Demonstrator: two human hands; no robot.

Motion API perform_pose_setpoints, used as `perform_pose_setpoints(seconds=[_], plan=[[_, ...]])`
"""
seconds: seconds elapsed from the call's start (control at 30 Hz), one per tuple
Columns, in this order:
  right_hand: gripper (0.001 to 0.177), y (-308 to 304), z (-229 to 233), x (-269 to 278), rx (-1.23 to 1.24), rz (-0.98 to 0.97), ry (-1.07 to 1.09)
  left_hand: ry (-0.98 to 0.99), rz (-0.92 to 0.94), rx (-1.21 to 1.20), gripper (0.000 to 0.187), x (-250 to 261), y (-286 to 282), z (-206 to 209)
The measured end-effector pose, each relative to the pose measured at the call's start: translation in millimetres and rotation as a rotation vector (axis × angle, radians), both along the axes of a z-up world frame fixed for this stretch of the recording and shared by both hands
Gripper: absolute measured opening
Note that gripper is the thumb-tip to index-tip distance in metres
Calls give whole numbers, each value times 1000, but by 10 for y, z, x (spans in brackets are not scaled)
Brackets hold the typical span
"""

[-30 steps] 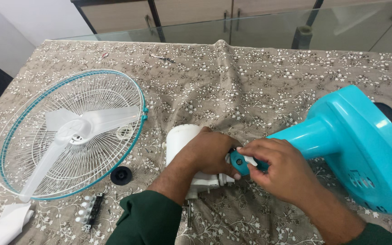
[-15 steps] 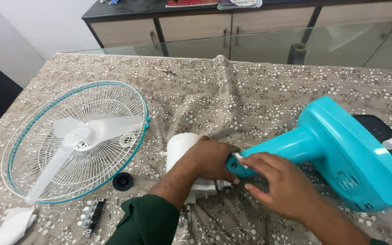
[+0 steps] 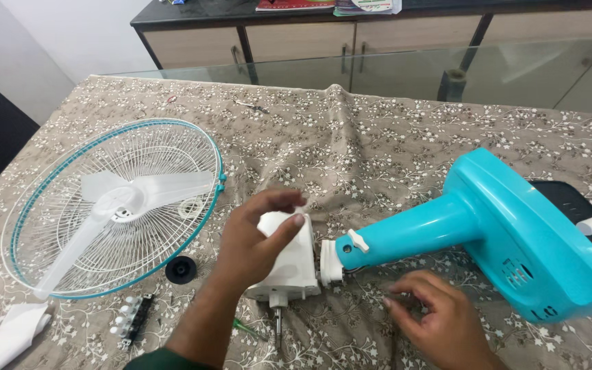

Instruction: The person uses a screwdriver to tighten screws on the motor housing of a disassembled electric fan. The fan cage and blades remain separate on the table while the person adjusts the motor assembly.

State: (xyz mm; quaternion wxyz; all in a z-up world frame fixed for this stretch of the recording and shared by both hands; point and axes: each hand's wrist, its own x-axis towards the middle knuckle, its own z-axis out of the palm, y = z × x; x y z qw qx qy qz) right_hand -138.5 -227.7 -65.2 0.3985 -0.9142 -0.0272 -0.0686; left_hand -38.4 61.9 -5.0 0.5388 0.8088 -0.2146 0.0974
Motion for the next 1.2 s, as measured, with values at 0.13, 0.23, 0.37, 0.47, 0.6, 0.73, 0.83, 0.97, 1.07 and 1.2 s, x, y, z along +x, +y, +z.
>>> perform_pose_setpoints(seconds=[0.13, 0.23, 0.37, 0.47, 0.6, 0.73, 0.83, 0.97, 1.07, 1.2], plan=[[51, -114, 3, 79, -409, -16, -525, -5, 156, 156, 60, -338, 265, -161], [79, -250, 118, 401, -658, 91, -605, -152, 60, 351, 90, -499, 366, -270], [97, -203, 273, 837, -938, 208, -624, -84, 115, 408, 87, -573, 253, -433], [93, -92, 329, 945, -932, 291, -316, -38, 219, 299, 77, -597, 148, -564], [85, -61, 397, 905, -822, 206, -201, -117, 314, 228, 70, -644, 40, -685], [85, -64, 429, 900, -805, 236, -249, -154, 296, 250, 67, -599, 29, -693], [84, -36, 402, 853, -779, 185, -235, -123, 291, 228, 67, -604, 24, -665], [81, -2, 348, 786, -760, 126, -243, -54, 302, 237, 67, -626, 5, -611], [82, 4, 299, 759, -774, 102, -246, -76, 297, 241, 67, -625, -1, -588], [95, 11, 212, 731, -781, 74, -294, -96, 281, 160, 79, -681, 93, -673]])
